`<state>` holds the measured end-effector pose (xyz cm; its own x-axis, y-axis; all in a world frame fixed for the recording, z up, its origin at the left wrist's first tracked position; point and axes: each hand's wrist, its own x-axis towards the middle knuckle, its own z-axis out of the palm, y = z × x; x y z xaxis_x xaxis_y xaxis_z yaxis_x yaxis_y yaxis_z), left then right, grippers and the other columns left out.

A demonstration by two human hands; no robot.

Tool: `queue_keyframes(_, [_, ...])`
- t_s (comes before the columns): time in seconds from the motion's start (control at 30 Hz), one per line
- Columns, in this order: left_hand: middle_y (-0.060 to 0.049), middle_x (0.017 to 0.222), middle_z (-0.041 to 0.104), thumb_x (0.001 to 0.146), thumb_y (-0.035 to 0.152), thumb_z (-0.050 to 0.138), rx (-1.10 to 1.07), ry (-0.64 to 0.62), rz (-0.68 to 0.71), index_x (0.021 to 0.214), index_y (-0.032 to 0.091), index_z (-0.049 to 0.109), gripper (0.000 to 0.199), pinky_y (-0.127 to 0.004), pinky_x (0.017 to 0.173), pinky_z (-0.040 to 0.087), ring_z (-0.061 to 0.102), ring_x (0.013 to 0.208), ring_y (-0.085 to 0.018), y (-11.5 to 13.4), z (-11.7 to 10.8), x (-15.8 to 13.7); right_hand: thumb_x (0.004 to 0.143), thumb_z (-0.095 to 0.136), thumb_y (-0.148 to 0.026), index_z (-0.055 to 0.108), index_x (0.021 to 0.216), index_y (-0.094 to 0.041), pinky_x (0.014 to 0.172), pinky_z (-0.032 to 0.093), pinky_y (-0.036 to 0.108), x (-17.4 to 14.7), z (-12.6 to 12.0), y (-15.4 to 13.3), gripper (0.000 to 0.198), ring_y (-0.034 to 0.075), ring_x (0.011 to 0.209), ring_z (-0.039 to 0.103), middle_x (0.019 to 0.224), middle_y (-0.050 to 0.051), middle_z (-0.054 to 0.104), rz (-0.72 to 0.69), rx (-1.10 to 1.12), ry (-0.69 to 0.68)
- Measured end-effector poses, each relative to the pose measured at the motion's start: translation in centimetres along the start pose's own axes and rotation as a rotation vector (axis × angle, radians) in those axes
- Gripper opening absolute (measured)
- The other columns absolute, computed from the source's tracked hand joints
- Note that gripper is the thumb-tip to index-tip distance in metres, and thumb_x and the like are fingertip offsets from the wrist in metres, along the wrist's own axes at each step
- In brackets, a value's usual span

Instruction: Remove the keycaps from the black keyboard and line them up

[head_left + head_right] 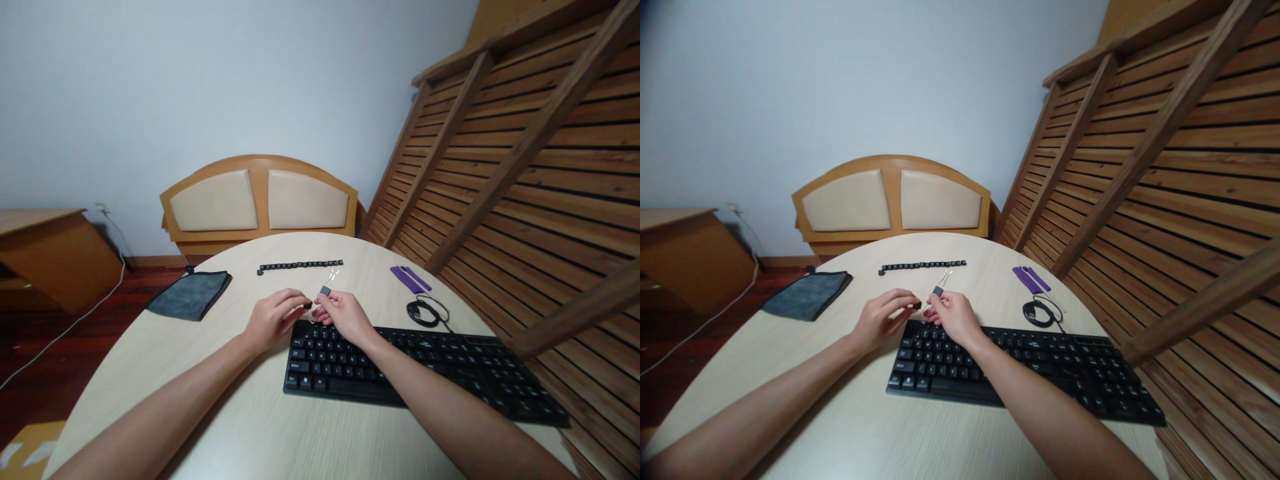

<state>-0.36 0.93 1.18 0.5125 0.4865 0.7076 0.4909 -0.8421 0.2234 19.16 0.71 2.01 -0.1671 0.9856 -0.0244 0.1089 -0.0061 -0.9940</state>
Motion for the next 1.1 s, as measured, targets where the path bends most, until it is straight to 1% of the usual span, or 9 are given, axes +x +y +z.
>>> queue_keyframes(0.1, [-0.007, 0.103, 0.067, 0.094, 0.025, 0.054, 0.093, 0.106, -0.130, 0.109, 0.021, 0.062, 0.018, -0.029, 0.076, 0.052, 0.063, 0.083, -0.016, -2.6, -0.7, 1.2, 0.094, 0.051, -0.029, 0.063, 0.084, -0.012, 0.050, 0.048, 0.017, 0.0, 0.1, 0.2, 0.023, 0.010, 0.055, 0.066, 0.069, 0.005, 0.071, -0.002, -0.023, -0.009])
queue_keyframes(0.13, [-0.006, 0.104, 0.068, 0.094, 0.027, 0.054, 0.129, 0.118, -0.177, 0.109, 0.021, 0.063, 0.018, -0.028, 0.075, 0.052, 0.063, 0.082, -0.016, -3.7, -0.9, 1.6, 0.094, 0.051, -0.029, 0.063, 0.083, -0.012, 0.050, 0.048, 0.017, 0.0, 0.1, 0.2, 0.024, 0.010, 0.055, 0.065, 0.069, 0.005, 0.071, -0.001, -0.025, -0.012])
queue_keyframes(0.2, [-0.006, 0.107, 0.069, 0.094, 0.031, 0.052, 0.241, 0.098, -0.267, 0.108, 0.022, 0.065, 0.021, -0.030, 0.079, 0.051, 0.063, 0.087, -0.018, -6.0, -1.4, 2.0, 0.094, 0.051, -0.030, 0.062, 0.083, -0.012, 0.049, 0.047, 0.017, 0.0, 0.1, 0.3, 0.024, 0.010, 0.055, 0.065, 0.069, 0.006, 0.070, 0.000, -0.026, -0.018])
queue_keyframes(0.27, [-0.005, 0.108, 0.070, 0.094, 0.031, 0.050, 0.364, 0.056, -0.346, 0.108, 0.022, 0.066, 0.022, -0.033, 0.086, 0.049, 0.061, 0.099, -0.022, -8.1, -1.7, 2.0, 0.093, 0.051, -0.031, 0.062, 0.083, -0.012, 0.049, 0.047, 0.017, 0.0, 0.1, 0.3, 0.025, 0.010, 0.055, 0.065, 0.070, 0.006, 0.071, -0.001, -0.026, -0.024])
queue_keyframes(0.4, [-0.007, 0.097, 0.072, 0.090, 0.034, 0.055, 0.403, 0.015, -0.398, 0.102, 0.021, 0.069, 0.023, -0.036, 0.082, 0.050, 0.060, 0.096, -0.026, -11.0, -2.0, 0.9, 0.092, 0.053, -0.035, 0.063, 0.082, -0.013, 0.050, 0.047, 0.018, 0.0, 0.1, 0.4, 0.026, 0.011, 0.057, 0.066, 0.070, 0.006, 0.071, -0.005, -0.022, -0.024])
queue_keyframes(0.57, [-0.006, 0.093, 0.073, 0.086, 0.035, 0.059, 0.420, -0.064, -0.402, 0.099, 0.022, 0.071, 0.022, -0.035, 0.080, 0.049, 0.058, 0.096, -0.026, -12.4, -1.9, -0.1, 0.093, 0.052, -0.033, 0.063, 0.081, -0.012, 0.050, 0.047, 0.018, 0.0, 0.2, 0.3, 0.025, 0.010, 0.056, 0.066, 0.069, 0.005, 0.071, 0.007, -0.011, -0.039])
queue_keyframes(0.67, [-0.005, 0.095, 0.072, 0.086, 0.034, 0.060, 0.436, -0.091, -0.399, 0.097, 0.023, 0.072, 0.020, -0.036, 0.084, 0.048, 0.057, 0.096, -0.026, -12.9, -1.7, -0.1, 0.093, 0.051, -0.030, 0.063, 0.082, -0.012, 0.050, 0.047, 0.018, -0.1, 0.2, 0.1, 0.025, 0.010, 0.055, 0.066, 0.069, 0.005, 0.071, 0.023, -0.016, -0.039])
queue_keyframes(0.83, [-0.008, 0.106, 0.068, 0.086, 0.030, 0.059, 0.486, -0.077, -0.437, 0.095, 0.023, 0.073, 0.018, -0.040, 0.089, 0.045, 0.053, 0.100, -0.028, -13.5, -1.5, -0.2, 0.093, 0.052, -0.029, 0.064, 0.081, -0.012, 0.050, 0.047, 0.018, -0.1, 0.2, 0.0, 0.024, 0.011, 0.054, 0.066, 0.068, 0.005, 0.071, 0.030, -0.014, -0.038])
queue_keyframes(1.1, [-0.008, 0.108, 0.065, 0.085, 0.031, 0.060, 0.514, -0.075, -0.490, 0.096, 0.024, 0.074, 0.019, -0.040, 0.089, 0.046, 0.052, 0.103, -0.029, -14.1, -1.3, -0.5, 0.095, 0.050, -0.027, 0.064, 0.079, -0.013, 0.050, 0.047, 0.016, -0.1, 0.3, -0.1, 0.025, 0.009, 0.054, 0.065, 0.067, 0.005, 0.071, 0.044, -0.024, -0.041])
